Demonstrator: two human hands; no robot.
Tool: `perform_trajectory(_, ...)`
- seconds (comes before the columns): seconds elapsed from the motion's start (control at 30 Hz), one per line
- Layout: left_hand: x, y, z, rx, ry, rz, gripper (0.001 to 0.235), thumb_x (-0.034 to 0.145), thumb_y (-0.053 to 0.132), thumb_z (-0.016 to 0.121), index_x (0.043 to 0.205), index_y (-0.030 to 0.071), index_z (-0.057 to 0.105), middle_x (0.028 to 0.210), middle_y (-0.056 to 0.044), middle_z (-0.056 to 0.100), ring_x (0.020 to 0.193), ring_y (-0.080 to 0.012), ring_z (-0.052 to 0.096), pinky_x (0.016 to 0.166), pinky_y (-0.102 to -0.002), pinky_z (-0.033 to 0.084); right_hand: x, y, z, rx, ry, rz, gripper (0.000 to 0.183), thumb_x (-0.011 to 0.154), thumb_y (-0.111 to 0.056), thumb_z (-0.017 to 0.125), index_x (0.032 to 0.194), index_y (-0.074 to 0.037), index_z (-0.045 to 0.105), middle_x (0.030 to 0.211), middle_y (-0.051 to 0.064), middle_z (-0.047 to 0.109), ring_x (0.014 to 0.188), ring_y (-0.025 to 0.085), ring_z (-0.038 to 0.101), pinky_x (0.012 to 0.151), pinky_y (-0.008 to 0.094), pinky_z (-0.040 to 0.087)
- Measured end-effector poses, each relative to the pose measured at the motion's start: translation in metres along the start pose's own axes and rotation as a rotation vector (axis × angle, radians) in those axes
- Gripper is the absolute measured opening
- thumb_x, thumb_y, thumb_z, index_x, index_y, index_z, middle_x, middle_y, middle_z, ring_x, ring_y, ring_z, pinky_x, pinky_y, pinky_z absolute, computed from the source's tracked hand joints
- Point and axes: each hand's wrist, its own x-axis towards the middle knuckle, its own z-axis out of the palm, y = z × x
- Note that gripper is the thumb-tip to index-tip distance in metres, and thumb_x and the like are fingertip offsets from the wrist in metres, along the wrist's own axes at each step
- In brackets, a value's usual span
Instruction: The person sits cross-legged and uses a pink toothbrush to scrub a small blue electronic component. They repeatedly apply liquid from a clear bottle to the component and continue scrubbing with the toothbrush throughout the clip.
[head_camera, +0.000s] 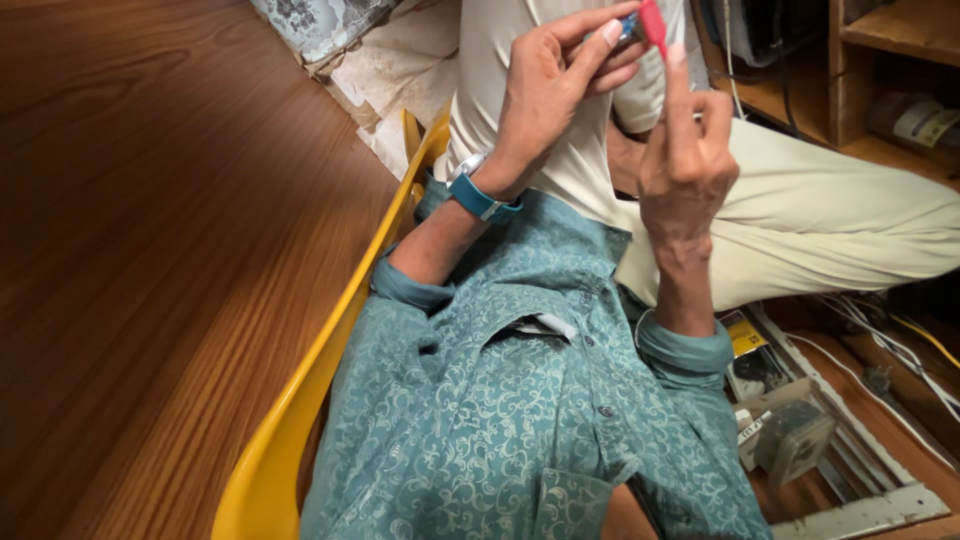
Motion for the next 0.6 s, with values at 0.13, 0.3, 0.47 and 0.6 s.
perform_trajectory(0.13, 0.0006, 0.0018, 0.0013, -0.035, -0.003, 0.004, 0.030, 0.111, 0.008, 0.056, 0.137, -0.008, 0.061, 0.120, -0.018, 0.074, 0.108, -0.0212, 0.075, 0.095, -0.031, 0.067, -0.0009, -0.0027, -0.0001, 0.002, 0.003, -0.044, 0.062, 0.103, 0.011, 0.062, 0.159, -0.012, 0.052, 0.103, 0.009, 0.055, 0.080, 0.021, 0.061, 0.064, 0.037, 0.050)
perform_trajectory(0.3, 0.0011, 0.0046, 0.0038, -0.076, 0.011, -0.017, 0.030, 0.111, 0.008, 0.056, 0.135, -0.009, 0.061, 0.120, -0.019, 0.073, 0.109, -0.0222, 0.075, 0.097, -0.033, 0.067, -0.0010, -0.0014, -0.0026, -0.006, -0.010, -0.082, 0.064, 0.101, 0.011, 0.062, 0.160, -0.013, 0.052, 0.103, 0.009, 0.054, 0.080, 0.021, 0.061, 0.065, 0.037, 0.051)
perform_trajectory(0.47, 0.0005, 0.0051, 0.0027, -0.055, 0.020, -0.031, 0.030, 0.112, 0.008, 0.056, 0.136, -0.009, 0.061, 0.119, -0.020, 0.074, 0.108, -0.0229, 0.075, 0.098, -0.034, 0.067, -0.0014, -0.0012, -0.0058, -0.004, -0.026, -0.044, 0.059, 0.102, 0.010, 0.062, 0.156, -0.012, 0.052, 0.104, 0.009, 0.055, 0.081, 0.021, 0.062, 0.065, 0.037, 0.051)
perform_trajectory(0.6, -0.0001, 0.0046, 0.0023, -0.120, 0.014, -0.045, 0.030, 0.111, 0.008, 0.057, 0.135, -0.010, 0.061, 0.122, -0.021, 0.072, 0.110, -0.0252, 0.075, 0.097, -0.035, 0.067, 0.0028, 0.0022, -0.0059, -0.002, -0.014, -0.022, 0.059, 0.103, 0.008, 0.062, 0.158, -0.011, 0.054, 0.103, 0.010, 0.054, 0.081, 0.022, 0.062, 0.065, 0.038, 0.049)
